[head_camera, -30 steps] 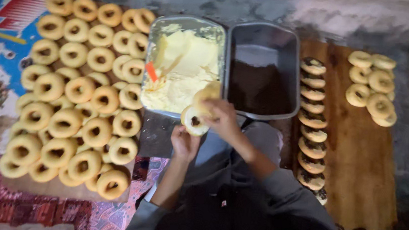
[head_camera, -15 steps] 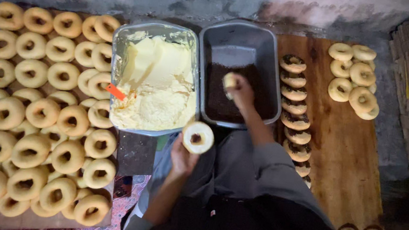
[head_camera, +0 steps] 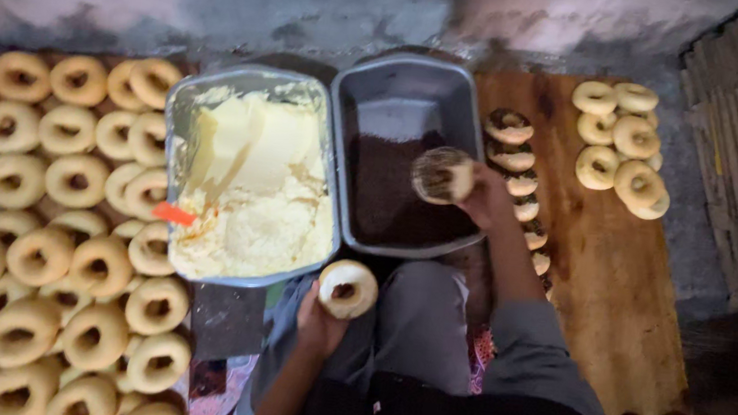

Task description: The person repeatedly picks up plain donuts, dips the top surface into a container of yellow glaze, then dips the glazed surface into a container of dark seeds, and places the finished donuts in a row on a wooden board.

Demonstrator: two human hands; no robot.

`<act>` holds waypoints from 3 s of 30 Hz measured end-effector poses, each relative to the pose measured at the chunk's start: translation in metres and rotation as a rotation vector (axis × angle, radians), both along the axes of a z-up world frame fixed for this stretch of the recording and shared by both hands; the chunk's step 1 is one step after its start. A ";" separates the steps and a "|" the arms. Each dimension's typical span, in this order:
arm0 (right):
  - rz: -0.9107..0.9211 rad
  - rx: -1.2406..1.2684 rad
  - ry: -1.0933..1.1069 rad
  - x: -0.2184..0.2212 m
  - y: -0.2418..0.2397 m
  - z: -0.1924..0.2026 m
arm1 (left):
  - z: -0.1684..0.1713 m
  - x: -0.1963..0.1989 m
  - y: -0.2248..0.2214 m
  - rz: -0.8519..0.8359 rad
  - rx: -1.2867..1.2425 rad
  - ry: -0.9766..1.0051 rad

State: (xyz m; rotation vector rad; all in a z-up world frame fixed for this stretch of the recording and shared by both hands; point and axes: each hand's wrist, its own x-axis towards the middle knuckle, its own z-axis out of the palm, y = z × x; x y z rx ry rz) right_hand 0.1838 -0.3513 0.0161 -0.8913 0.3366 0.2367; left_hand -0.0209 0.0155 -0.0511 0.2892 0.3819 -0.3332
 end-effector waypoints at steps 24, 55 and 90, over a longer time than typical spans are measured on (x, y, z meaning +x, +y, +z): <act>-0.011 -1.980 -0.066 0.135 -0.119 0.005 | 0.026 0.010 0.003 -0.145 -0.044 -0.040; 0.265 -0.989 -0.214 0.002 0.104 -0.023 | 0.034 0.039 -0.007 -0.547 -0.136 -0.032; -0.045 -1.820 0.102 0.202 -0.173 -0.027 | 0.054 0.063 -0.006 -0.563 -0.270 0.034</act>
